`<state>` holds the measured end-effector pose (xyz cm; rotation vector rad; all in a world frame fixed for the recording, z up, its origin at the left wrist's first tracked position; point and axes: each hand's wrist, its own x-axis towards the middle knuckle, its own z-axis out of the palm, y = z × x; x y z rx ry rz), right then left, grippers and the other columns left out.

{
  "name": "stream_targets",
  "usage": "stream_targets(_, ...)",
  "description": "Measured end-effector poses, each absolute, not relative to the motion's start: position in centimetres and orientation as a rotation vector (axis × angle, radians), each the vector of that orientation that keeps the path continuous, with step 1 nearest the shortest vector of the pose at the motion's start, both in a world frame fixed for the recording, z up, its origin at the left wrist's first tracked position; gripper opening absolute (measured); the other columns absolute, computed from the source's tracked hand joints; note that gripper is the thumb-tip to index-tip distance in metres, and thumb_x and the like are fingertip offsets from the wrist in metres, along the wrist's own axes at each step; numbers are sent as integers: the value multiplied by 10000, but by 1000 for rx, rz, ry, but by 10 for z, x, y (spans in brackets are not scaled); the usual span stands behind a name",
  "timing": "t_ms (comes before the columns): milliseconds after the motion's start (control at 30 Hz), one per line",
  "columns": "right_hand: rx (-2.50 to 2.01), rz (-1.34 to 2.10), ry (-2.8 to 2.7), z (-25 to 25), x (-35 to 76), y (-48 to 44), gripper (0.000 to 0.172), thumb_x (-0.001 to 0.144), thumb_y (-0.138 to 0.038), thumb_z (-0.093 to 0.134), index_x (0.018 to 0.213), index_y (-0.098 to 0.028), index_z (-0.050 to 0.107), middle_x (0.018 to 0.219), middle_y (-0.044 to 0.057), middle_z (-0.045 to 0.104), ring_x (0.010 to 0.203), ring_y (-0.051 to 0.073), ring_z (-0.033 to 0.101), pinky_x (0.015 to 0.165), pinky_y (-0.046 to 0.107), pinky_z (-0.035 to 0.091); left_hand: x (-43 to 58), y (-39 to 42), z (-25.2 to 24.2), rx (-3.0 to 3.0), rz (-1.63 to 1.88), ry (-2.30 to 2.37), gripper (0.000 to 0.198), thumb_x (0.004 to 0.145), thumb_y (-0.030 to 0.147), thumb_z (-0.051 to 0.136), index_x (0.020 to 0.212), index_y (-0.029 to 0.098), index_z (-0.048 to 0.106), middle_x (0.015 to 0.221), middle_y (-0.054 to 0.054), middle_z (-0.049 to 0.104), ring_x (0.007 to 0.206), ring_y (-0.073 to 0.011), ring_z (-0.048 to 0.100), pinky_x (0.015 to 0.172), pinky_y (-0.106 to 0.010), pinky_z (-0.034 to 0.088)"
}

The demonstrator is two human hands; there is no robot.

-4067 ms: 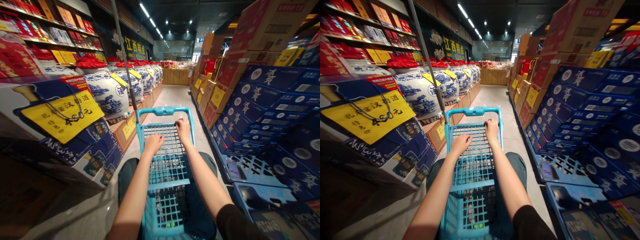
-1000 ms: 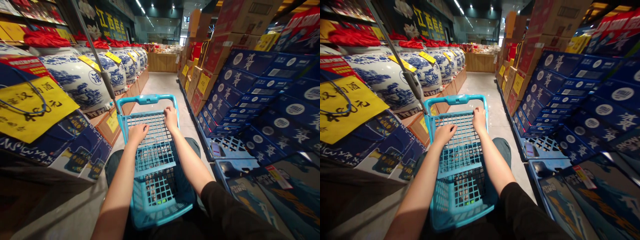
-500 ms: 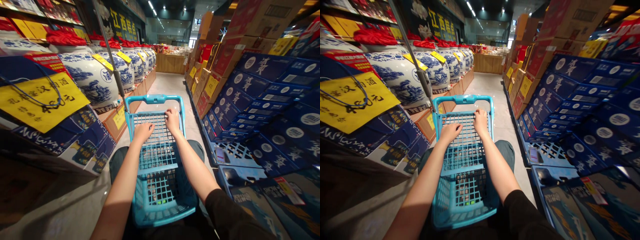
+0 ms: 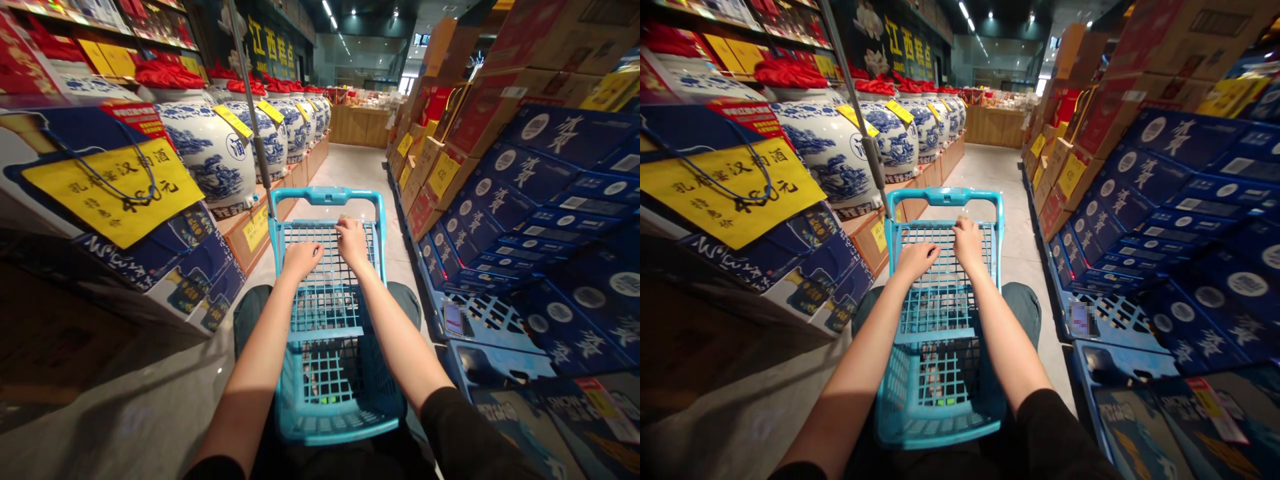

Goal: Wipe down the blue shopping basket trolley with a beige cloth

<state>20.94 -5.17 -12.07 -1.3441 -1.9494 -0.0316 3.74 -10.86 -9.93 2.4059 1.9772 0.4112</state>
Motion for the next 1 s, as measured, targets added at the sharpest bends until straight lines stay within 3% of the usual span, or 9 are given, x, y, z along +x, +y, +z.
stream_targets(233, -1418, 30, -1738, -118, 234, -42, 380, 935, -56, 469, 1055, -167, 812, 1294, 159, 688, 1187, 297, 563, 1111, 480, 464, 38, -112, -96, 2378, 409, 1965, 402, 1104, 364, 430, 1158, 236, 807, 1218, -81, 811, 1152, -296, 749, 1007, -398, 522)
stream_targets(467, -1301, 46, -1921, -123, 208, -50, 525, 808, 13, 461, 1140, -185, 815, 1331, 139, 681, 1222, 322, 531, 1121, 523, 444, 38, -110, -98, 2390, 415, 1973, 398, 1096, 356, 439, 1150, 233, 813, 1197, -96, 814, 1131, -298, 753, 1021, -405, 523)
stream_targets(667, -1364, 55, -1682, -120, 231, -44, 391, 885, -68, 441, 1003, -182, 797, 1262, 166, 677, 1151, 320, 526, 1106, 529, 447, 38, -111, -98, 2378, 442, 1954, 392, 1099, 355, 441, 1142, 248, 815, 1193, -78, 817, 1132, -281, 753, 1026, -389, 518)
stream_targets(900, -1282, 7, -1971, -124, 199, -55, 557, 794, 17, 447, 1187, -179, 789, 1383, 134, 674, 1239, 328, 515, 1120, 516, 449, 39, -111, -98, 2387, 419, 1979, 397, 1100, 361, 441, 1151, 229, 812, 1191, -97, 815, 1128, -300, 751, 1012, -399, 518)
stream_targets(1000, -1316, 9, -1902, -121, 210, -50, 505, 823, 6, 428, 1134, -169, 786, 1377, 150, 666, 1256, 317, 519, 1136, 494, 446, 38, -112, -97, 2383, 423, 1969, 401, 1104, 360, 435, 1160, 228, 810, 1198, -89, 816, 1138, -305, 752, 1018, -409, 521)
